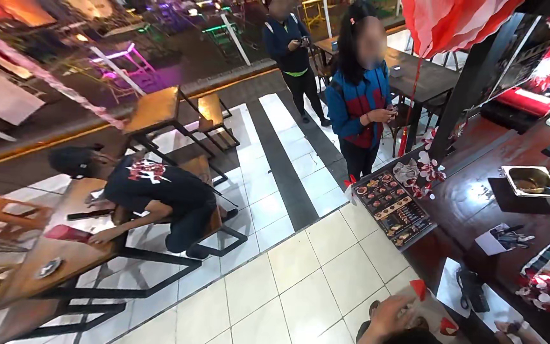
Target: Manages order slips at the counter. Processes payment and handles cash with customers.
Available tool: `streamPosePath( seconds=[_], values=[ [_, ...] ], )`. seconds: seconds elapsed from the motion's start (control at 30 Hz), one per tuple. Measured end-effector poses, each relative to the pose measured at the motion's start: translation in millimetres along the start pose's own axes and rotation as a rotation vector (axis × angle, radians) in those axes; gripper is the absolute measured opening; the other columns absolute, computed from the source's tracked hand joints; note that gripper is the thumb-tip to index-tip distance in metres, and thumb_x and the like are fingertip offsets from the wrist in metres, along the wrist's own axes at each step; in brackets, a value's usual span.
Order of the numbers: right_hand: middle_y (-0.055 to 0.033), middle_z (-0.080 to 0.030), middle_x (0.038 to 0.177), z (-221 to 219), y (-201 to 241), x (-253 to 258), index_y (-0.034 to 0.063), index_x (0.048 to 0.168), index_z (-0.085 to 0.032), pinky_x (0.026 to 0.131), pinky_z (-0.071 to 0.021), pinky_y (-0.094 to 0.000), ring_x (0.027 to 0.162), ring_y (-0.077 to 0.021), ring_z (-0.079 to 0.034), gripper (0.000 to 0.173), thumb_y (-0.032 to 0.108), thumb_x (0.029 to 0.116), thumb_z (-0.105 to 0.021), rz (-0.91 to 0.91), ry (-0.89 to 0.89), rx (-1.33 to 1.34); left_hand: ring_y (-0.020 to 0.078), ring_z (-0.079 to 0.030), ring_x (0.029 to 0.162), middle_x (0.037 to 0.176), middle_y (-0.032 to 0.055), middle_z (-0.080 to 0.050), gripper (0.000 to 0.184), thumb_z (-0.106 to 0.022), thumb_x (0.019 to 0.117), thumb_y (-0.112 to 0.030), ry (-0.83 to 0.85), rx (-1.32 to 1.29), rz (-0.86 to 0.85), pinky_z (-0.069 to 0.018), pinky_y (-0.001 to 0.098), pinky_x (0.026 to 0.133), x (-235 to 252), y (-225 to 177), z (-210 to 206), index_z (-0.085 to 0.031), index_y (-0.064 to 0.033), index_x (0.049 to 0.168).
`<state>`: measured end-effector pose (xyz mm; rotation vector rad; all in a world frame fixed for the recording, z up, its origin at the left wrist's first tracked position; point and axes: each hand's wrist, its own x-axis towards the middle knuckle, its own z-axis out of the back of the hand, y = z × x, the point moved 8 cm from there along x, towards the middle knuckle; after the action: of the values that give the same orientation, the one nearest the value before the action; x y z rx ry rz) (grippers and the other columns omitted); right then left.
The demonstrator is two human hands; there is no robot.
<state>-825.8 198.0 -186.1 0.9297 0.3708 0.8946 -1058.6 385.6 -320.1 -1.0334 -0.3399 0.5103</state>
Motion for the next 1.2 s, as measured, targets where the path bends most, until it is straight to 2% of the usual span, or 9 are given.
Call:
streamPosePath(
  seconds=[0.13,0.23,0.3,0.37,0.43,0.6,0.83,1.07,1.2],
  values=[
    [-0.0170,-0.070,0.112,-16,16,22,-0.0110,0.114,-0.064,0.098,-0.0571,-0.0382,0.106,-0.0176,-0.069,0.027,0.007,0.0953,-0.069,0.053,-0.037,0.202,0.0145,-0.071,0.109,0.120,0.0049,-0.074,0.037,-0.054,0.1070,-0.032,-0.037,-0.106,0.082,-0.0562,0.0411,0.101,-21,11,12,-0.067,-0.0130,0.136],
    [-0.0098,-0.073,0.104,-22,31,35,-0.0109,0.144,-0.035,0.083,-0.0645,-0.0358,0.087,-0.0142,-0.074,0.063,-0.001,0.0921,-0.069,-0.036,-0.066,0.345,0.0133,-0.071,0.105,0.114,0.0045,-0.075,0.035,-0.055,0.1066,-0.033,-0.042,-0.122,0.103,-0.0573,0.0407,0.099,-26,8,24,-0.070,-0.0137,0.132],
    [-0.0066,-0.074,0.100,-27,35,43,-0.0072,0.135,-0.046,0.077,-0.0649,-0.0339,0.082,-0.0138,-0.074,0.045,-0.001,0.0950,-0.066,-0.006,-0.102,0.378,0.0122,-0.071,0.103,0.112,0.0028,-0.076,0.035,-0.055,0.1066,-0.035,-0.014,-0.104,0.086,-0.0575,0.0400,0.098,-15,0,31,-0.071,-0.0157,0.130],
    [-0.0058,-0.075,0.103,-36,36,52,-0.0018,0.120,-0.067,0.077,-0.0643,-0.0318,0.083,-0.0149,-0.073,0.022,0.005,0.0996,-0.061,0.136,-0.117,0.387,0.0122,-0.071,0.102,0.111,0.0030,-0.075,0.034,-0.055,0.1065,-0.035,0.008,-0.112,0.037,-0.0581,0.0398,0.097,5,-19,36,-0.072,-0.0145,0.128],
    [-0.0064,-0.076,0.108,-50,36,62,0.0024,0.118,-0.072,0.081,-0.0640,-0.0324,0.090,-0.0173,-0.074,0.022,0.011,0.1020,-0.058,0.195,-0.117,0.419,0.0126,-0.071,0.101,0.110,0.0037,-0.075,0.033,-0.056,0.1062,-0.033,-0.011,-0.205,0.002,-0.0579,0.0391,0.096,29,-43,40,-0.072,-0.0116,0.125],
    [-0.0076,-0.076,0.109,-70,57,72,0.0062,0.115,-0.073,0.085,-0.0642,-0.0345,0.095,-0.0215,-0.075,0.020,0.015,0.1015,-0.061,0.187,-0.117,0.468,0.0177,-0.067,0.111,0.127,0.0097,-0.069,0.039,-0.048,0.1096,-0.031,-0.047,-0.582,0.108,-0.0559,0.0386,0.098,68,-86,41,-0.063,-0.0063,0.136],
    [-0.0035,-0.074,0.101,-70,63,57,0.0029,0.108,-0.063,0.086,-0.0632,-0.0325,0.092,-0.0125,-0.073,0.023,-0.001,0.0881,-0.073,0.167,-0.025,0.380,0.0214,-0.061,0.123,0.133,0.0126,-0.065,0.042,-0.060,0.1041,-0.029,-0.068,-0.413,-0.094,-0.0492,0.0425,0.108,84,-127,54,-0.062,-0.0049,0.138],
    [-0.0068,-0.072,0.100,-51,79,47,-0.0050,0.107,-0.064,0.089,-0.0602,-0.0287,0.095,-0.0086,-0.070,0.028,-0.002,0.0825,-0.077,0.147,0.014,0.247,0.0211,-0.062,0.115,0.115,0.0101,-0.070,0.024,-0.075,0.0941,-0.026,-0.077,-0.367,-0.186,-0.0502,0.0402,0.103,90,-148,52,-0.075,-0.0033,0.101],
    [-0.0072,-0.071,0.103,-48,73,51,-0.0040,0.106,-0.067,0.089,-0.0599,-0.0272,0.097,-0.0087,-0.069,0.028,0.001,0.0822,-0.079,0.148,0.017,0.243,0.0201,-0.063,0.112,0.111,0.0091,-0.071,0.021,-0.075,0.0944,-0.025,-0.096,-0.358,-0.202,-0.0507,0.0392,0.101,91,-147,49,-0.075,-0.0036,0.095]
  ],
)
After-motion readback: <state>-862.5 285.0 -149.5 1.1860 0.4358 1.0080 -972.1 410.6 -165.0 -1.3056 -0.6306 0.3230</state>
